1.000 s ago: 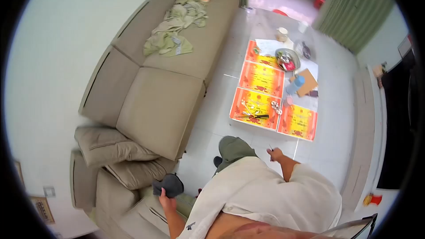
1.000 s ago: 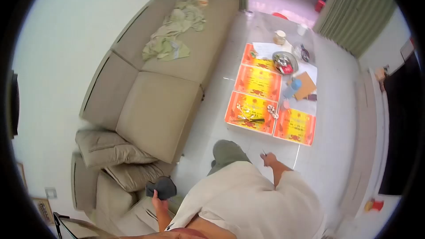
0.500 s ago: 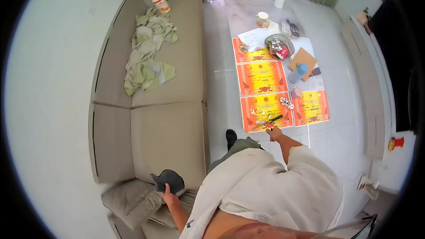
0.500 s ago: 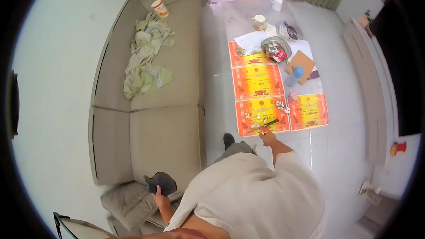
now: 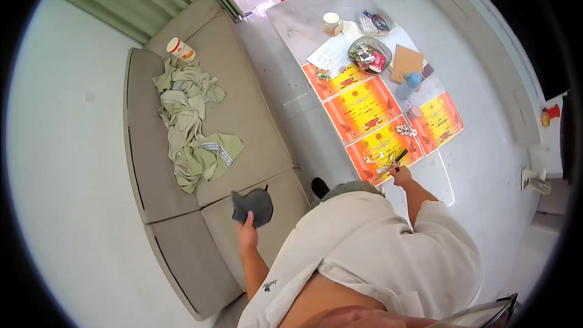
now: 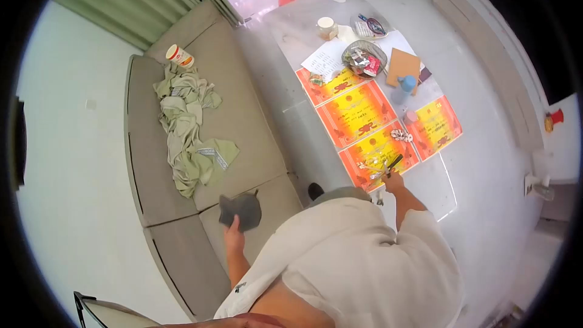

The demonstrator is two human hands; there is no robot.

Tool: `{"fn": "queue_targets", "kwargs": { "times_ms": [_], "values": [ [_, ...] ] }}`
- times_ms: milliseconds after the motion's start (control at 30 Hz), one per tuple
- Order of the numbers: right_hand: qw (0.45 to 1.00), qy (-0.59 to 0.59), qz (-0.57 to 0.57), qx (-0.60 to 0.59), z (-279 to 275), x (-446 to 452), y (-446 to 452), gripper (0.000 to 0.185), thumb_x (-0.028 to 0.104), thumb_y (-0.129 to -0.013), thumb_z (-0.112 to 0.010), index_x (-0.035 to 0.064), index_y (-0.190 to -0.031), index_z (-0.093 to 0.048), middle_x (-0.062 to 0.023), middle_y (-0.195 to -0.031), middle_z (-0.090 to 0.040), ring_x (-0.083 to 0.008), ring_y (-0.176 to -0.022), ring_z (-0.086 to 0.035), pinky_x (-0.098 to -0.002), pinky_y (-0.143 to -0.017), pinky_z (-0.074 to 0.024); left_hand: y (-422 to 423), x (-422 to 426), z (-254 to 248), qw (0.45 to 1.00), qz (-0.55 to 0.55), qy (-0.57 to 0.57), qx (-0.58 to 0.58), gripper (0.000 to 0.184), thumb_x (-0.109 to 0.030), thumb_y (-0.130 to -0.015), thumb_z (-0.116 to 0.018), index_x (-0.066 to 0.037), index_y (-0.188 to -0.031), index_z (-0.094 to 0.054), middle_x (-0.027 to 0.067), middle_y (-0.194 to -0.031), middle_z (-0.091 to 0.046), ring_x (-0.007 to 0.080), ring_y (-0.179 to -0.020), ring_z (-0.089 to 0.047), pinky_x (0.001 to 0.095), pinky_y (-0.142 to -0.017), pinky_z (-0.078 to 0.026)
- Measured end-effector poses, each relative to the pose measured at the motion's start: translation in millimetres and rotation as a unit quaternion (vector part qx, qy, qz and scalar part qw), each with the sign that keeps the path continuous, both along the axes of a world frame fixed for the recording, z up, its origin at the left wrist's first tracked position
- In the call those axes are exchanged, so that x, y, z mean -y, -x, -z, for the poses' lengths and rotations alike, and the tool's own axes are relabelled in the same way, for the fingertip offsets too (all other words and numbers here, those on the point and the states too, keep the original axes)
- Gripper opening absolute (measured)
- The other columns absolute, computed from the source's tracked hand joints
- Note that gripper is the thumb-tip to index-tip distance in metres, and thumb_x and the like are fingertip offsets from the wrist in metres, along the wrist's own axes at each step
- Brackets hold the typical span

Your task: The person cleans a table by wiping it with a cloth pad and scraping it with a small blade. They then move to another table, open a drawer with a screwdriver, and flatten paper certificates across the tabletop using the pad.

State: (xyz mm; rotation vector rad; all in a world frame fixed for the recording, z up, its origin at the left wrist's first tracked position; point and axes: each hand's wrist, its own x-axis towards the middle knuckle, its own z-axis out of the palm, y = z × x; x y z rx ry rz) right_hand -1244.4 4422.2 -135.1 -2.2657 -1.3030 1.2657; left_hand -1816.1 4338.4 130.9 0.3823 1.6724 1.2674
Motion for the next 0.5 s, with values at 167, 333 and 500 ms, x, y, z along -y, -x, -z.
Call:
{"fn": "queue_targets", "kwargs": {
  "times_ms": [167, 333, 500],
  "values": [
    [0.993, 0.071, 0.093, -0.027, -7, 20, 17, 0.037, 0.031, -0.090, -0.067, -0.0029, -0.075, -0.064, -0.0114, -0.057, -0.063, -0.0186, -0.046, -0.063, -0.0316, -0.042, -0.0495, 14, -130, 8, 0.991, 0.135, -0.006, 0.007, 0.054, -0.010, -0.097, -0.062, 0.004, -0.144, -0.040, 0.0124, -0.141, -0.051, 0.0251, -0.127, -0.051, 0.0378, -0.110, -0.037],
    [0.984, 0.067, 0.162, -0.012, -18, 9, 42, 0.043, 0.034, -0.094, -0.061, -0.0024, -0.070, -0.063, -0.0106, -0.055, -0.061, -0.0188, -0.044, -0.061, -0.0320, -0.044, -0.0496, -8, -251, 15, 0.976, 0.181, -0.001, 0.124, 0.057, -0.011, -0.096, -0.063, 0.002, -0.146, -0.039, 0.0115, -0.142, -0.050, 0.0244, -0.128, -0.049, 0.0356, -0.110, -0.036],
    [0.965, -0.079, 0.249, 0.027, 38, -33, 69, 0.040, 0.034, -0.094, -0.059, -0.0024, -0.077, -0.064, -0.0118, -0.055, -0.060, -0.0212, -0.043, -0.060, -0.0341, -0.044, -0.0489, -25, -353, 34, 0.957, 0.281, -0.001, 0.078, 0.059, -0.012, -0.096, -0.063, 0.003, -0.147, -0.037, 0.0114, -0.143, -0.050, 0.0241, -0.129, -0.048, 0.0346, -0.110, -0.035]
  ]
}}
